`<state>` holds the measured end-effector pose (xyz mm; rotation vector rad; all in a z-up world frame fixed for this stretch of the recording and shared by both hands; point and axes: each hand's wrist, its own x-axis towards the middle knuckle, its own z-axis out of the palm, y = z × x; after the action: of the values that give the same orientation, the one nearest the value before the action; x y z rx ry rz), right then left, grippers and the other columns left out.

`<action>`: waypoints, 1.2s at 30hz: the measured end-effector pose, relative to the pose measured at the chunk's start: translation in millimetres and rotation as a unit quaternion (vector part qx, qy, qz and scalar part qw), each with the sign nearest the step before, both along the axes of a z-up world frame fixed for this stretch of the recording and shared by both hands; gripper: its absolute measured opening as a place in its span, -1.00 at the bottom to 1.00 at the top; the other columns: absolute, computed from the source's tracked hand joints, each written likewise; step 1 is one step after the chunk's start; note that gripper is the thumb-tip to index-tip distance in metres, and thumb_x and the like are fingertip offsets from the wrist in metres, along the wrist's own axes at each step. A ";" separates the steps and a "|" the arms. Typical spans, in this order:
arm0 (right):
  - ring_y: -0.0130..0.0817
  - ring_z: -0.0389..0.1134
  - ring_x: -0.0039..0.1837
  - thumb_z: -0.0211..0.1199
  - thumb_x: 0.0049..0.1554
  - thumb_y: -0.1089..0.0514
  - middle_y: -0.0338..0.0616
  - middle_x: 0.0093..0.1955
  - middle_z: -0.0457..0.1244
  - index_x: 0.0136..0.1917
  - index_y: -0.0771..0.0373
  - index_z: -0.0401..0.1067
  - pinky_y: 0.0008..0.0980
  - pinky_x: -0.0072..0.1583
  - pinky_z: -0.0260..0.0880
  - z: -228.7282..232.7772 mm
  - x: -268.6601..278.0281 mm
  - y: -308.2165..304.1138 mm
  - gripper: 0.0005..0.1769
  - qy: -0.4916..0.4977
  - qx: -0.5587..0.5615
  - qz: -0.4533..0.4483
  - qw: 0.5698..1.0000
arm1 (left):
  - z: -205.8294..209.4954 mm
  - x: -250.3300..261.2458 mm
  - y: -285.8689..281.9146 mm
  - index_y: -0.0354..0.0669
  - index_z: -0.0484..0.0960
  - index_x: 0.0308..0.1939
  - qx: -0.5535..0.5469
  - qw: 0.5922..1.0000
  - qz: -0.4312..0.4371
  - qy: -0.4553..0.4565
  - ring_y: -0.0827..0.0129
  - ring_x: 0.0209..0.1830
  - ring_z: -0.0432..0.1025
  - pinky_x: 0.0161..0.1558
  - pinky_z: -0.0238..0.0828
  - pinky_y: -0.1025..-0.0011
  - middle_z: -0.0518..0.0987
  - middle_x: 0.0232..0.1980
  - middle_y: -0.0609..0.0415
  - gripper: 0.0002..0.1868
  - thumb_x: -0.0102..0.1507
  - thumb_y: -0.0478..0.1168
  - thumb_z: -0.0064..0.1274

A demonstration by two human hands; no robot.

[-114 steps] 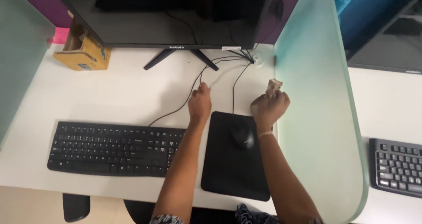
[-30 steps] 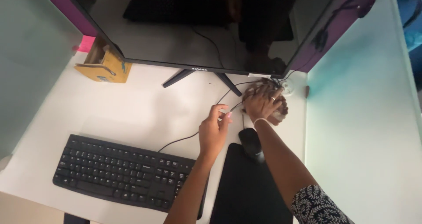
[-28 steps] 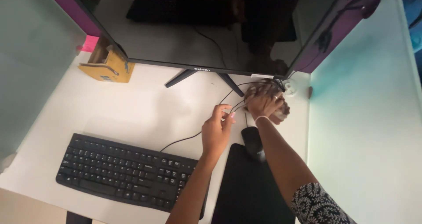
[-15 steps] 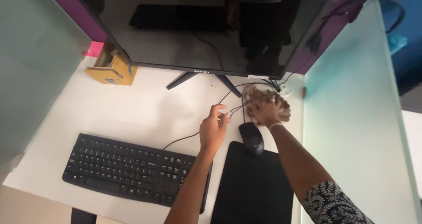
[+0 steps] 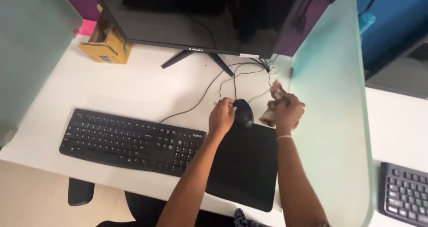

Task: Cleaning the computer desk, keyboard, mouse, and monitor with a cloth.

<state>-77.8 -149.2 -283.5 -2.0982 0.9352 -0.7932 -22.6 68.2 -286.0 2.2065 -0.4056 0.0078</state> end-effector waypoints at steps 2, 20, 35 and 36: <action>-0.05 0.49 -0.12 0.22 0.03 0.31 0.04 -0.18 0.42 -0.10 0.16 0.64 -0.16 0.02 0.49 -1.9 -15.6 7.5 -0.78 -0.040 -0.030 -0.027 0.998 | -5.7 -16.8 -10.5 -0.08 0.50 0.04 0.007 1.000 -0.007 -0.022 0.07 -0.05 0.56 -0.10 0.50 0.14 0.67 -0.09 0.05 -0.71 0.29 -0.17 0.17; 0.08 0.39 0.00 0.25 0.00 0.28 0.04 -0.11 0.42 -0.03 0.17 0.58 -0.04 0.07 0.40 19.9 -106.5 69.1 -0.76 0.000 -0.024 -0.006 1.000 | 3.2 -64.0 -63.3 -0.45 -0.01 0.50 0.160 0.975 0.149 0.050 -0.16 0.17 0.33 -0.03 0.57 0.14 0.35 0.25 -0.37 0.17 0.04 -0.01 0.39; -0.15 0.53 -0.06 0.13 0.07 0.33 0.06 -0.12 0.44 0.00 0.29 0.57 -0.23 0.04 0.52 22.8 -109.4 76.2 -0.73 -0.090 0.118 0.028 0.988 | 11.9 -168.2 41.2 -0.45 -0.06 0.49 0.121 0.989 -0.052 0.071 -0.22 0.23 0.29 0.16 0.40 0.08 0.37 0.23 -0.40 0.22 -0.01 -0.07 0.42; -0.16 0.52 -0.07 0.16 0.08 0.33 0.05 -0.11 0.45 0.00 0.30 0.57 -0.26 0.01 0.50 31.7 -111.7 85.6 -0.76 -0.075 0.136 0.120 0.981 | 3.0 -167.4 43.4 -0.47 -0.04 0.48 0.113 0.991 -0.051 0.040 -0.23 0.22 0.30 0.19 0.37 0.07 0.36 0.24 -0.41 0.22 -0.03 -0.07 0.44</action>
<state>-189.5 -63.5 -251.8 -1.8413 0.6540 -0.6498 -190.0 111.6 -283.0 2.3968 -0.4940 -0.1913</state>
